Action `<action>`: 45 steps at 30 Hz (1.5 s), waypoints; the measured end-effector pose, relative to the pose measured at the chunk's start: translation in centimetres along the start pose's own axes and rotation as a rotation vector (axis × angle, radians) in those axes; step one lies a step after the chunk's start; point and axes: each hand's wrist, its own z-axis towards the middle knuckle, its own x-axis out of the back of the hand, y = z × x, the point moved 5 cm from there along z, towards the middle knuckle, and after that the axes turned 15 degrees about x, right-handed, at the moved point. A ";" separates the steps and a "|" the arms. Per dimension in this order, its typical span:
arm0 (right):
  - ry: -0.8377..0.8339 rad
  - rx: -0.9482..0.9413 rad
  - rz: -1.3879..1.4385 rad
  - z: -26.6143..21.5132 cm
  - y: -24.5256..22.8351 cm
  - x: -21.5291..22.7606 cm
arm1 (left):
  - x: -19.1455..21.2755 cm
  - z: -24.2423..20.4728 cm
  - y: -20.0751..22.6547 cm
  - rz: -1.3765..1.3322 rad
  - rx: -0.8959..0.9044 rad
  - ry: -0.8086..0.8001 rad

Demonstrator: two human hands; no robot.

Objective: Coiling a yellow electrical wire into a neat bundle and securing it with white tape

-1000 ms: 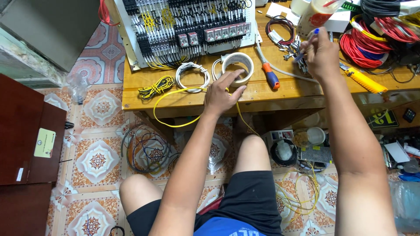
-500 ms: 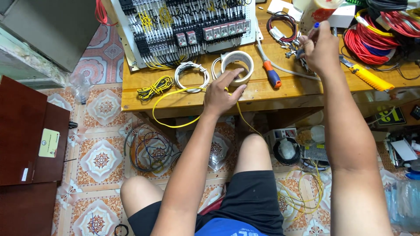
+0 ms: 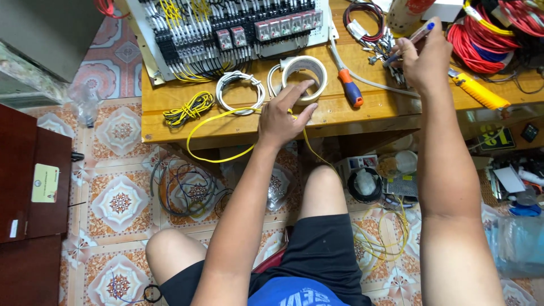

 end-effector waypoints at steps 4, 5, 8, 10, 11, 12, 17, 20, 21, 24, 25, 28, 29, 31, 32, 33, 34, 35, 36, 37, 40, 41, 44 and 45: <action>-0.003 0.026 -0.113 0.8 3.7 -1.8 | 0.4 0.1 0.3 -0.037 -0.060 0.047; 0.020 0.200 -0.097 1.2 2.9 -2.2 | 0.5 0.2 0.4 -0.061 -0.083 0.061; -0.013 0.391 -0.101 1.2 1.0 -4.1 | 0.9 -0.2 0.6 -0.090 -0.112 0.121; -0.053 0.420 -0.130 1.1 1.1 -5.3 | 1.2 -0.6 1.1 -0.097 -0.135 0.179; -0.043 0.473 -0.189 1.0 1.5 -5.8 | 1.5 -0.9 1.5 -0.116 -0.161 0.219; -0.034 0.533 -0.246 1.4 1.6 -6.5 | 2.1 -1.1 1.8 -0.132 -0.187 0.267; 0.300 0.644 0.035 -5.8 -5.9 -1.1 | 3.6 -1.3 3.1 -0.273 -0.249 0.268; 0.308 0.567 0.261 -13.9 -10.3 0.8 | 4.3 -2.3 4.2 -0.342 -0.236 0.235; 0.264 0.492 0.322 -16.6 -11.7 1.3 | 4.7 -2.6 5.0 -0.408 -0.251 0.181; 0.145 0.511 0.524 -22.3 -14.0 -0.4 | 7.0 -6.1 9.9 -0.469 -0.226 0.139; 0.144 0.524 0.528 -24.1 -15.3 -0.5 | 7.6 -8.3 12.1 -0.464 -0.232 0.150; 0.043 0.591 0.557 -28.2 -17.6 -1.5 | 9.0 -13.5 16.0 -0.704 -0.183 0.019; -0.025 0.570 0.550 -29.5 -16.7 -2.1 | 9.0 -15.3 15.5 -0.690 -0.167 -0.036; -0.081 0.563 0.547 -31.4 -13.9 -1.6 | 11.3 -18.0 14.3 -0.661 -0.164 -0.088; -0.041 0.526 0.458 -32.3 -11.5 -0.4 | 13.3 -19.4 13.7 -0.525 -0.195 -0.029; -0.001 0.488 0.368 -33.0 -9.1 0.8 | 15.3 -20.8 13.0 -0.388 -0.224 0.029; -0.004 0.489 0.369 -32.6 -7.9 3.4 | 17.0 -22.7 10.6 -0.388 -0.222 0.031; -0.176 0.397 0.298 -32.1 -6.2 5.2 | 18.5 -24.4 8.0 -0.240 -0.145 0.045; -0.345 0.297 0.227 -31.9 -4.5 6.8 | 20.0 -26.1 5.2 -0.091 -0.066 0.055; -0.348 0.294 0.229 -31.8 -4.4 8.5 | 21.7 -28.0 5.4 -0.090 -0.062 0.053; -0.543 0.209 -0.095 -32.1 -7.1 10.4 | 24.5 -32.9 5.1 -0.067 0.193 -0.035; -0.528 0.287 -0.029 -32.0 -11.1 10.0 | 24.1 -34.3 4.8 -0.241 0.284 -0.058; -0.528 0.504 0.234 -33.9 -22.0 5.3 | 21.0 -37.5 5.5 -0.533 0.453 -0.067; -0.513 0.668 0.432 -34.6 -26.0 3.4 | 19.9 -38.1 5.8 -0.642 0.505 -0.033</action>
